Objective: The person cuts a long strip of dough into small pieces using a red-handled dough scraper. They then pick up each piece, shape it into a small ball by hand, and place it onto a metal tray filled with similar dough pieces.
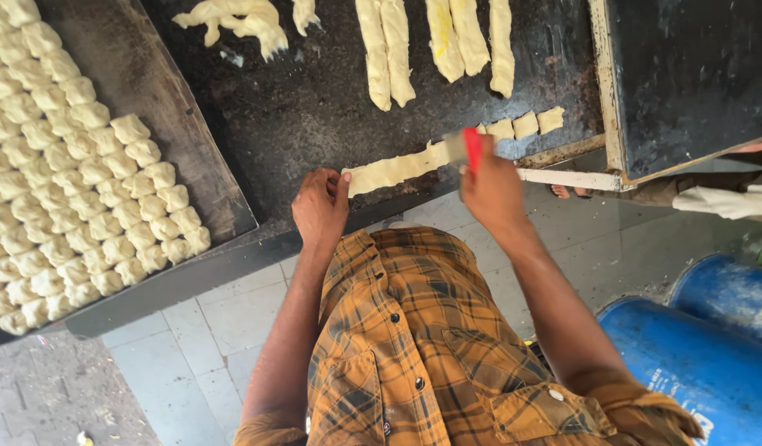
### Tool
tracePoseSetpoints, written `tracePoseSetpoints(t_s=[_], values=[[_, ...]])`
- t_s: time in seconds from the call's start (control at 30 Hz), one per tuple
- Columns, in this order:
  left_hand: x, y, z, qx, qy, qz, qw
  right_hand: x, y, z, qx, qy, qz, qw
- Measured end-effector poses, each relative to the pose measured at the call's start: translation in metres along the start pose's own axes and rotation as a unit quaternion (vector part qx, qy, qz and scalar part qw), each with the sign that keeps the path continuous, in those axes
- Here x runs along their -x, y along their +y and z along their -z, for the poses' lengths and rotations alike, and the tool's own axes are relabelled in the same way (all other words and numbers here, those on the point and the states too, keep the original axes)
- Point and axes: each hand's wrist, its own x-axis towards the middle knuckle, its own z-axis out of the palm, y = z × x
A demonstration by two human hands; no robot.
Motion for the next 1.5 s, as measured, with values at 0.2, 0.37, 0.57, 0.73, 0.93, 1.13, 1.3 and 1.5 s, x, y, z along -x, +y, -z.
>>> tracePoseSetpoints(t_s=[0.2,0.37,0.57,0.73,0.93,1.13,1.3,1.5], values=[[0.000,-0.004,0.005,0.023,-0.024,-0.010,0.999,-0.012,-0.003,-0.024,0.026,0.027,0.002,0.999],[-0.002,-0.006,0.004,0.023,-0.027,-0.015,0.999,0.027,-0.023,-0.003,0.036,-0.019,-0.059,0.997],[-0.003,-0.007,0.008,0.004,-0.053,-0.021,0.998,-0.001,-0.052,-0.032,0.007,0.019,-0.002,1.000],[-0.001,-0.008,0.012,0.016,-0.070,-0.023,0.997,0.009,-0.049,-0.038,0.014,-0.006,-0.028,0.999],[-0.003,-0.011,0.013,0.027,-0.068,-0.037,0.997,0.037,-0.064,-0.014,-0.003,-0.017,-0.044,0.999],[-0.005,-0.014,0.018,0.036,-0.095,-0.058,0.993,0.000,-0.091,-0.061,0.008,0.022,-0.024,0.999],[-0.004,-0.017,0.020,0.059,-0.091,-0.065,0.992,0.018,-0.088,-0.057,0.006,0.011,-0.038,0.999],[-0.005,-0.025,0.022,0.078,-0.121,-0.071,0.987,0.048,-0.119,-0.026,-0.031,-0.008,-0.053,0.998]])
